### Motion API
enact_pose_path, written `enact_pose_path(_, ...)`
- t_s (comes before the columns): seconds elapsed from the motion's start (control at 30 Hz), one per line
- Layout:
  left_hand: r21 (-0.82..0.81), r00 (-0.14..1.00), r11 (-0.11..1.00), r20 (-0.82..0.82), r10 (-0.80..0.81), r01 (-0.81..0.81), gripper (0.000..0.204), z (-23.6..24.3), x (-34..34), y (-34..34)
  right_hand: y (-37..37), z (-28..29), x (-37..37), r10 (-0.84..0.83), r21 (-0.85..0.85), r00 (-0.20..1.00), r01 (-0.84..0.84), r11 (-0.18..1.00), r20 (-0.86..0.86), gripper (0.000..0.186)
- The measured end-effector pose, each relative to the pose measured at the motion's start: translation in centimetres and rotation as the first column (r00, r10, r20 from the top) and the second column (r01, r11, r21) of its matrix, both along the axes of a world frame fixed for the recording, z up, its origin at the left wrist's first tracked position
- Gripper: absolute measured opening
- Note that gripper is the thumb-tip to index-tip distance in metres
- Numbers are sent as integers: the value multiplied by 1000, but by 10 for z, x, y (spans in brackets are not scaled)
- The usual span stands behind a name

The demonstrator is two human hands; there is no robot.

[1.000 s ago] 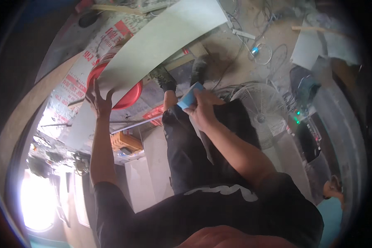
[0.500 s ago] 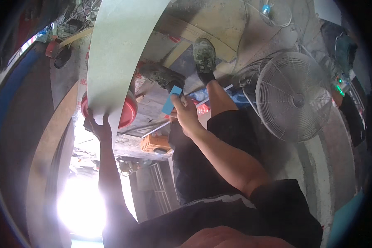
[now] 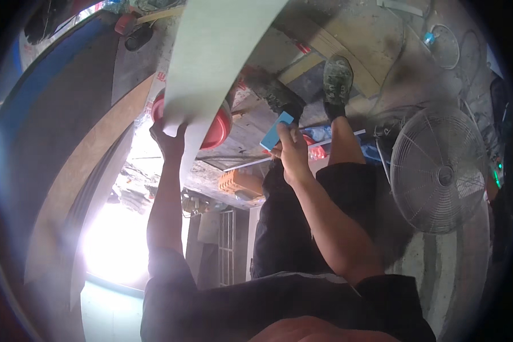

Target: The person measures and marks a tile using a measuring tape, metal ruler, curved pipe, and pencil. They then cut the tile using a power saw, smooth the cut edge with a sanding block, and fit the tile into place on the ceiling corner by hand.

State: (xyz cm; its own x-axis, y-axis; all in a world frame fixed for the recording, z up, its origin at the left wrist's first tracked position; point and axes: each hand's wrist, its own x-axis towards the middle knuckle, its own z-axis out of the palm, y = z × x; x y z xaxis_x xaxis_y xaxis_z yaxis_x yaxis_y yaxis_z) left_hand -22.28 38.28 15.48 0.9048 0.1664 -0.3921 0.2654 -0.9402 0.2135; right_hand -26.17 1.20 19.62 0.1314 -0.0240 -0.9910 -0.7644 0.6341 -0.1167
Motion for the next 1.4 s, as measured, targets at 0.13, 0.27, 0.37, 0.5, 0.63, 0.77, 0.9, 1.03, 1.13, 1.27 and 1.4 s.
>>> enact_pose_path(0.13,22,990,996,-113,88,-86,89,6,3,-19,7,2,-8,-8,82,1000,7,997,15,33)
enact_pose_path(0.27,-67,997,996,-58,60,-64,87,9,4,-13,12,-2,-6,36,23,999,-36,999,-17,33)
enact_pose_path(0.37,-52,995,999,-103,10,-16,76,10,11,-12,13,-1,-5,-17,23,998,18,1000,-56,35)
enact_pose_path(0.5,11,963,996,-251,93,-93,74,22,10,-5,10,4,9,78,0,993,-79,997,-88,37)
enact_pose_path(0.63,1,943,989,-299,143,-150,68,18,17,-29,5,-1,19,35,-44,995,-39,998,-90,37)
enact_pose_path(0.77,-85,932,954,-255,259,-288,54,4,28,-45,7,6,34,49,-97,993,-60,993,-105,42)
enact_pose_path(0.9,-80,886,903,-243,394,-423,50,-2,42,-75,-1,-11,19,106,-173,985,-129,976,-137,58)
enact_pose_path(1.03,-18,877,906,-258,404,-423,51,2,46,-81,-6,-15,16,87,-174,991,-104,979,-99,58)
enact_pose_path(1.13,-13,888,911,-231,398,-412,52,-1,39,-85,-5,-14,19,74,-166,992,-90,982,-100,57)
enact_pose_path(1.27,-47,894,895,-105,436,-443,54,-16,17,-85,-2,-9,22,60,-191,992,-81,978,-113,57)
enact_pose_path(1.4,103,973,973,127,194,-207,57,-6,24,-93,-2,-5,34,-87,-327,992,51,944,-95,44)
